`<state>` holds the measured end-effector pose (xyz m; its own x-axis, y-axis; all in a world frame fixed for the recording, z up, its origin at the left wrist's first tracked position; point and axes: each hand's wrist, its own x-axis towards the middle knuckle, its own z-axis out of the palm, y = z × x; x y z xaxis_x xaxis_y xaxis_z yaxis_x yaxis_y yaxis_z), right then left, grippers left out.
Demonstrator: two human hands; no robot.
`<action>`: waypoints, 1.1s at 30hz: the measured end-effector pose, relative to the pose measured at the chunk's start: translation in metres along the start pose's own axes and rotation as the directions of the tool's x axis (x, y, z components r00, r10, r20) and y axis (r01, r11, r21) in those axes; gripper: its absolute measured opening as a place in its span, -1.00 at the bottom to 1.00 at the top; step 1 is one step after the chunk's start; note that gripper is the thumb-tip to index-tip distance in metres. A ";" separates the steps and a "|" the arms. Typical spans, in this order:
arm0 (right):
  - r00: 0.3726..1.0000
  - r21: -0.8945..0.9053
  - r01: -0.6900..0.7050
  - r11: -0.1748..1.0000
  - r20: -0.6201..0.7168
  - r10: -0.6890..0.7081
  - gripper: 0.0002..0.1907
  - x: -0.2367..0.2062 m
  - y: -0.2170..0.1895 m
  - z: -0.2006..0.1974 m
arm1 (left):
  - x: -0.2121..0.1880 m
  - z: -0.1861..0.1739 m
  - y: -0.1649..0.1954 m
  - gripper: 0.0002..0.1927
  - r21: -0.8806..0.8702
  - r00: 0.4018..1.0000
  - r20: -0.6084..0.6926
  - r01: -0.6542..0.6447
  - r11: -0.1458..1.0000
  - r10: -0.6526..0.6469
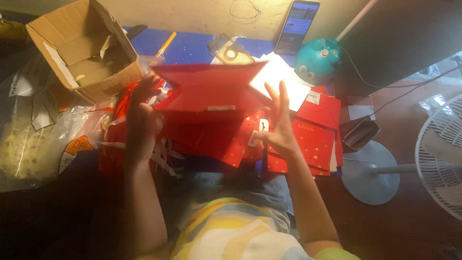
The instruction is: The person assembles red gift boxes by inserting white paper inserts into the boxes and folding the flaps closed. The person handles multiple boxes one at a time, stacking completed boxes on the table.
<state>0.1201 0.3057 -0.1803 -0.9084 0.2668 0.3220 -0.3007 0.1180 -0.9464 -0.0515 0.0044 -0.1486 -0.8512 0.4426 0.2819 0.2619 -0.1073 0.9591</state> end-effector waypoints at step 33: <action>0.898 -0.115 -0.436 0.892 -0.112 0.425 -0.61 0.005 0.037 0.019 | -0.007 0.016 -0.071 -0.49 0.021 0.942 0.092 0.321 0.947 -0.321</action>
<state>0.0992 0.2927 -0.2139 -0.9114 0.3966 -0.1096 0.1612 0.0991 -0.9819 -0.0571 0.0235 -0.2190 -0.8445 0.5337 -0.0448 -0.0157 0.0589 0.9981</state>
